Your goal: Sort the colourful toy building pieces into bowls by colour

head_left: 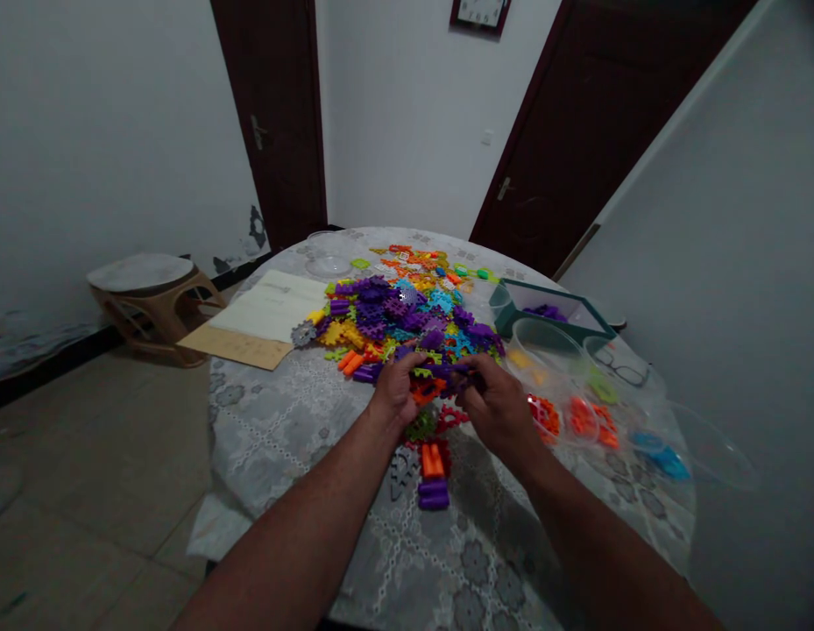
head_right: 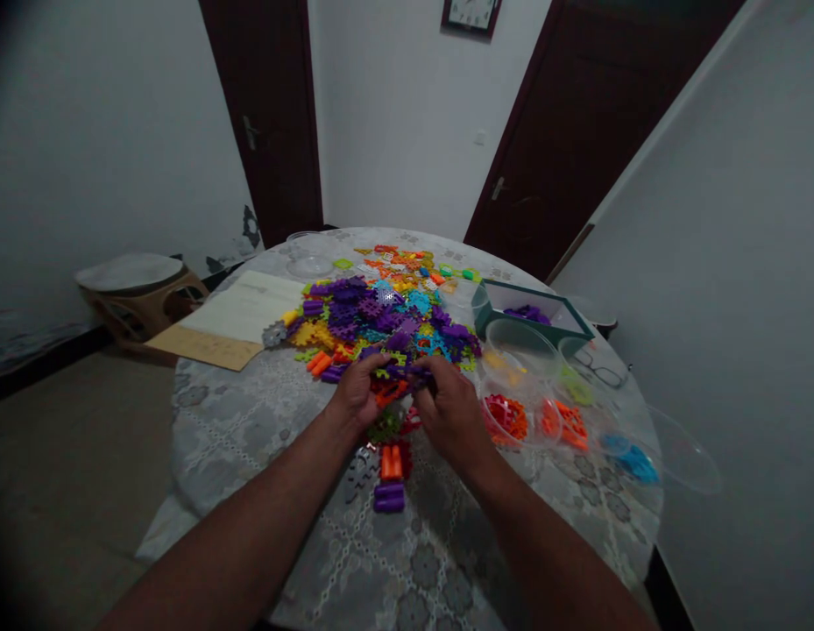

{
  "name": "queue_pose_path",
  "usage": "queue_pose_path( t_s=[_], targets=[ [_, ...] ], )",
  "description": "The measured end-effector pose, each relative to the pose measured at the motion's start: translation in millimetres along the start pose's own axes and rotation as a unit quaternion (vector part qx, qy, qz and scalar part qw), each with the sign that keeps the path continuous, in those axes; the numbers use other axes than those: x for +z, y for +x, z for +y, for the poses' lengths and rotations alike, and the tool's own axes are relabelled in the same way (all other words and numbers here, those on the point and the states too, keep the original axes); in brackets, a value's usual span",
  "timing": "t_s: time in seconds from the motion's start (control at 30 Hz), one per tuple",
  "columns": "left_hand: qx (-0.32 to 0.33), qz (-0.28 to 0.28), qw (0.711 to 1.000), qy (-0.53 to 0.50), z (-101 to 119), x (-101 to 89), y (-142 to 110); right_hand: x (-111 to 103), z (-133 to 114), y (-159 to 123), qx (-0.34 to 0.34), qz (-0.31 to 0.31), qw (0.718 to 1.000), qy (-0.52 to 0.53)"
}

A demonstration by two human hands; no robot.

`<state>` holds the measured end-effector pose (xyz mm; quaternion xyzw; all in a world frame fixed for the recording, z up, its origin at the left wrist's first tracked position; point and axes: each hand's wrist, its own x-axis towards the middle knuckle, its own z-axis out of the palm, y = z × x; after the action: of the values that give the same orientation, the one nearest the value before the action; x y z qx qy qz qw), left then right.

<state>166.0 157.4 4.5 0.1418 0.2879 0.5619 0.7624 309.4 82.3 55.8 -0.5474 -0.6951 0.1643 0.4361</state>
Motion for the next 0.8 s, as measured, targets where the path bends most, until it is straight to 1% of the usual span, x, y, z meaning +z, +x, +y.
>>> queue_pose_path(
  t_s=[0.07, 0.1, 0.17, 0.27, 0.3, 0.37, 0.47, 0.53, 0.57, 0.6, 0.63, 0.67, 0.73, 0.8],
  targets=[
    [-0.008, 0.003, 1.000, -0.001, 1, 1.8, -2, -3, 3, 2, 0.089, -0.002, 0.993, 0.071],
    [-0.011, 0.005, 1.000, -0.003, 2, 2.6, -3, -5, 5, 3, 0.119, -0.007, 0.988, 0.103],
    [-0.013, 0.007, 1.000, -0.007, 3, 3.7, -3, -13, 10, 6, 0.144, -0.011, 0.980, 0.137],
    [-0.015, 0.008, 1.000, -0.001, 2, 3.2, -2, -31, 16, 13, 0.148, -0.020, 0.980, 0.129],
    [-0.014, 0.008, 1.000, 0.003, 1, 2.6, -2, -39, 18, 15, 0.150, -0.039, 0.981, 0.117],
    [-0.012, 0.006, 1.000, 0.010, 1, 1.2, -1, -56, 22, 20, 0.161, -0.099, 0.978, 0.087],
    [-0.011, 0.000, 1.000, 0.019, 1, 0.1, 0, -84, 29, 34, 0.188, -0.193, 0.962, 0.042],
    [-0.017, 0.004, 0.999, 0.028, 2, 0.0, 0, -102, 38, 48, 0.206, -0.236, 0.949, 0.013],
    [-0.020, 0.007, 0.999, 0.031, 3, 0.1, 0, -111, 43, 57, 0.215, -0.246, 0.945, 0.001],
    [-0.021, 0.009, 0.999, 0.032, 3, 0.1, 0, -119, 50, 67, 0.228, -0.243, 0.943, -0.008],
    [-0.022, 0.010, 0.999, 0.031, 4, 0.1, 0, -127, 57, 79, 0.246, -0.227, 0.942, -0.012],
    [-0.024, 0.010, 0.999, 0.030, 4, -0.1, 0, -134, 66, 91, 0.269, -0.193, 0.943, -0.006],
    [-0.030, 0.008, 0.999, 0.027, 4, -0.8, 1, -146, 84, 115, 0.314, -0.092, 0.945, 0.021],
    [-0.042, 0.007, 0.999, 0.030, 3, -1.8, 1, -154, 103, 137, 0.338, 0.008, 0.940, 0.054]
  ],
)
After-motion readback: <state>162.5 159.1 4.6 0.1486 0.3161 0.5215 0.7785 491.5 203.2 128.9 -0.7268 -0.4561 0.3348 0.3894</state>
